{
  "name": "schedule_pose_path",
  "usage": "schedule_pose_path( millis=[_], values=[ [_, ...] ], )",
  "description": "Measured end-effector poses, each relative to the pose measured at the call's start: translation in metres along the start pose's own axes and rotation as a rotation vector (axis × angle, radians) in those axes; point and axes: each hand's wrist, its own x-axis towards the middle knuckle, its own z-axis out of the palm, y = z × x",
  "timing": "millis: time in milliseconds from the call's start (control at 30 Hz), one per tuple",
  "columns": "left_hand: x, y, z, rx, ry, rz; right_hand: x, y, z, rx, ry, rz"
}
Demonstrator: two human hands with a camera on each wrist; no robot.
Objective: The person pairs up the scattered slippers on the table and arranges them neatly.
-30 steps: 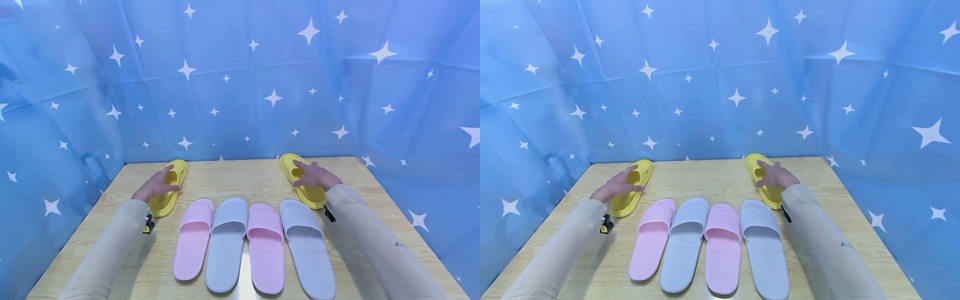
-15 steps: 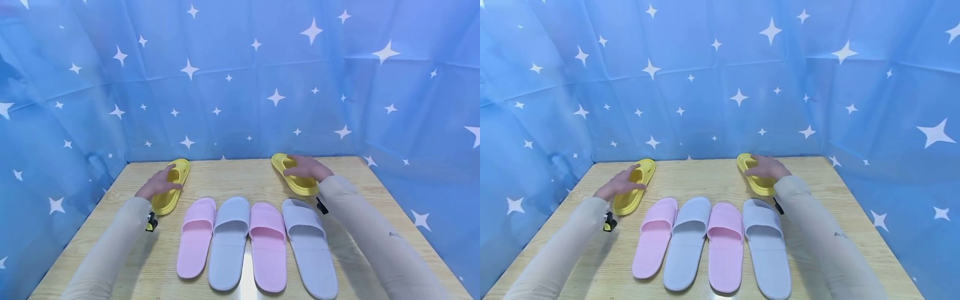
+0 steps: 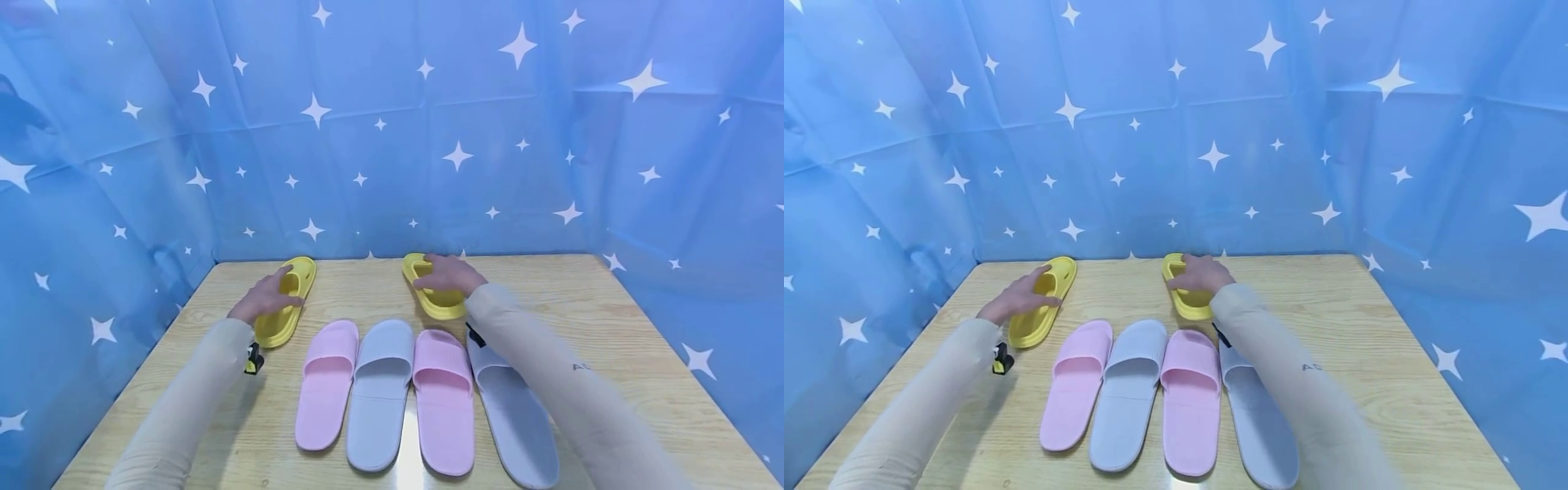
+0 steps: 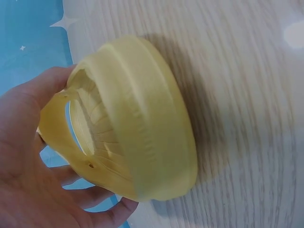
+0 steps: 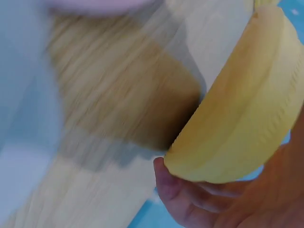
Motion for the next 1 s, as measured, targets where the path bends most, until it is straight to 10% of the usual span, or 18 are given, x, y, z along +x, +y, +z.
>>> schedule_pose_path(
  millis=[433, 1000],
  values=[
    [-0.004, 0.000, -0.002, -0.007, 0.012, -0.011, 0.010, -0.063, 0.033, 0.125, 0.056, 0.133],
    [-0.007, -0.002, -0.005, -0.016, 0.025, -0.017, 0.019, -0.099, 0.046, 0.156, 0.060, 0.082]
  ],
)
